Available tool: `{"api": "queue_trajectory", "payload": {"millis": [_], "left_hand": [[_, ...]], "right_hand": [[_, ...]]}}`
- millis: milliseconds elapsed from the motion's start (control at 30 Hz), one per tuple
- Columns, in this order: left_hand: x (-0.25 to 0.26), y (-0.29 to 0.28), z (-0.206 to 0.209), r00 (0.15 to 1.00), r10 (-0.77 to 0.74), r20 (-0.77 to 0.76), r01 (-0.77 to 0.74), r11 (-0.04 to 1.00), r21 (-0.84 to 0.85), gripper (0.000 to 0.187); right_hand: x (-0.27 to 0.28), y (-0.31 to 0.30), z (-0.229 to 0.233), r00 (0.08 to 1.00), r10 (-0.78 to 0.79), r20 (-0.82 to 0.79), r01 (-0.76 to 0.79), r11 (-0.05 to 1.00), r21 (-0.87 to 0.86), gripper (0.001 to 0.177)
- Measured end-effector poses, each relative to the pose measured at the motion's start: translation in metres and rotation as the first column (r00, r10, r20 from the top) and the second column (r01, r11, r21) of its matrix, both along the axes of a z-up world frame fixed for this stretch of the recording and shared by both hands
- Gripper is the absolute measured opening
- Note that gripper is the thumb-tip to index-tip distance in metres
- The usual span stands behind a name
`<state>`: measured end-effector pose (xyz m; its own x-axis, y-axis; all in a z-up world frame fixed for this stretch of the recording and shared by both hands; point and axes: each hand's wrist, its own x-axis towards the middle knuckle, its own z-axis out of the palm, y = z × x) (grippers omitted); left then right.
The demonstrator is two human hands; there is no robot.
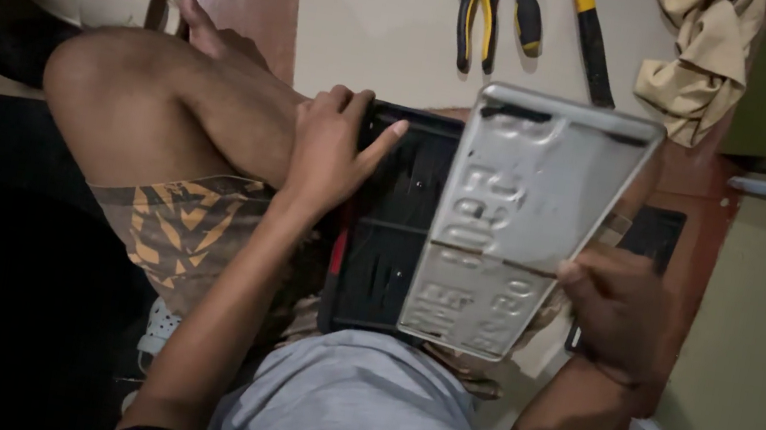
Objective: Assembling a license plate into a plastic frame using hardware and tools.
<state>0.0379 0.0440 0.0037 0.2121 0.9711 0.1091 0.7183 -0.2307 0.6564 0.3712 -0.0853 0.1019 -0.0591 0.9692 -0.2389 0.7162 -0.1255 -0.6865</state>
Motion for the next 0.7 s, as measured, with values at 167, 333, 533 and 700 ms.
{"api": "queue_trajectory", "payload": {"millis": [167,333,533,700], "left_hand": [[0.002,0.001,0.04,0.984,0.003,0.177,-0.023,0.993,0.112,0.04],[0.004,-0.014,0.101,0.66,0.025,0.751,0.117,0.984,-0.135,0.027],[0.012,-0.02,0.119,0.611,0.053,0.79,0.146,0.973,-0.178,0.022],[0.011,-0.028,0.126,0.644,0.014,0.765,0.111,0.987,-0.112,0.016]], "right_hand": [[-0.018,0.01,0.01,0.978,0.088,-0.191,-0.076,0.995,0.07,0.032],[-0.021,0.008,0.01,0.983,0.111,-0.145,-0.102,0.992,0.071,0.028],[-0.034,0.019,0.025,0.967,0.198,-0.162,-0.191,0.98,0.058,0.023],[-0.03,0.018,0.026,0.964,0.249,-0.09,-0.248,0.969,0.026,0.021]]}}
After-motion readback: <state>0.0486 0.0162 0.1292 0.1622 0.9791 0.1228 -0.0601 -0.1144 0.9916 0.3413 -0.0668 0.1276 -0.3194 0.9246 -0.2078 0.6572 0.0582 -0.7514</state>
